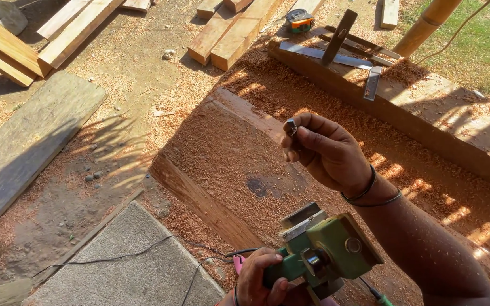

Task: The person holds a green electric hand planer and uses a hex key and screwdriver to loosen and adjust its components, working on the blade and base while seated at a sawdust-covered wooden beam. They turn the planer over, reposition it, and finally set it down on the beam.

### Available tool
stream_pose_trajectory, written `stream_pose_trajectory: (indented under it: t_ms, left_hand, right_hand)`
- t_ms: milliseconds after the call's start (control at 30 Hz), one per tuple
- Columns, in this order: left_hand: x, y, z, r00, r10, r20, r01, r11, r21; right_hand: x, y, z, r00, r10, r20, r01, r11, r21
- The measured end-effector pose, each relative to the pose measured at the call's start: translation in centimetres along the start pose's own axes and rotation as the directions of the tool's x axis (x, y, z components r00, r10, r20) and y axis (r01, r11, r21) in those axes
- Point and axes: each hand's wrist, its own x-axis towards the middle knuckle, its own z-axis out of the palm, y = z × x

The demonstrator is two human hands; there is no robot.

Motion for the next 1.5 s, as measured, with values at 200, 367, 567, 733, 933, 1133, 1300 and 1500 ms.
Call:
stream_pose_trajectory:
  t_ms: [200,367,567,733,933,1133,1300,1500]
  left_hand:
    - [-0.1,-0.1,-0.1,1.0,0.022,0.013,-0.022,1.0,-0.012]
    - [-0.6,-0.7,-0.1,0.999,-0.001,0.038,0.001,1.0,-0.001]
    - [-0.2,-0.3,-0.2,1.0,0.011,0.026,-0.011,1.0,-0.01]
    - [-0.3,-0.2,-0.2,1.0,-0.002,0.031,0.002,1.0,-0.01]
    - [-0.2,-0.3,-0.2,1.0,0.025,0.004,-0.025,0.998,-0.052]
    - [-0.5,-0.3,-0.2,1.0,0.007,-0.008,-0.007,1.0,-0.028]
    - [-0.6,-0.4,-0.3,1.0,-0.013,0.002,0.013,1.0,-0.017]
    - [-0.9,-0.5,-0.2,0.999,-0.04,-0.002,0.04,0.999,-0.019]
  right_hand:
    - [0.1,0.0,-0.5,1.0,0.008,0.007,-0.008,1.0,0.007]
    - [-0.1,0.0,-0.6,1.0,0.011,-0.018,-0.011,1.0,0.011]
    - [-0.7,0.1,-1.2,1.0,0.005,-0.004,-0.005,1.0,0.015]
    - [-1.6,0.0,-1.6,1.0,-0.015,0.024,0.014,1.0,0.011]
    - [-2.1,-0.2,-1.9,0.997,-0.018,0.071,0.017,1.0,0.015]
    - [-2.5,-0.2,-2.3,0.998,-0.019,0.061,0.02,1.0,-0.016]
    - [-3.0,0.0,-2.8,1.0,-0.017,-0.005,0.017,0.999,-0.049]
    - [-3.6,0.1,-4.0,0.998,-0.035,-0.056,0.03,0.996,-0.087]
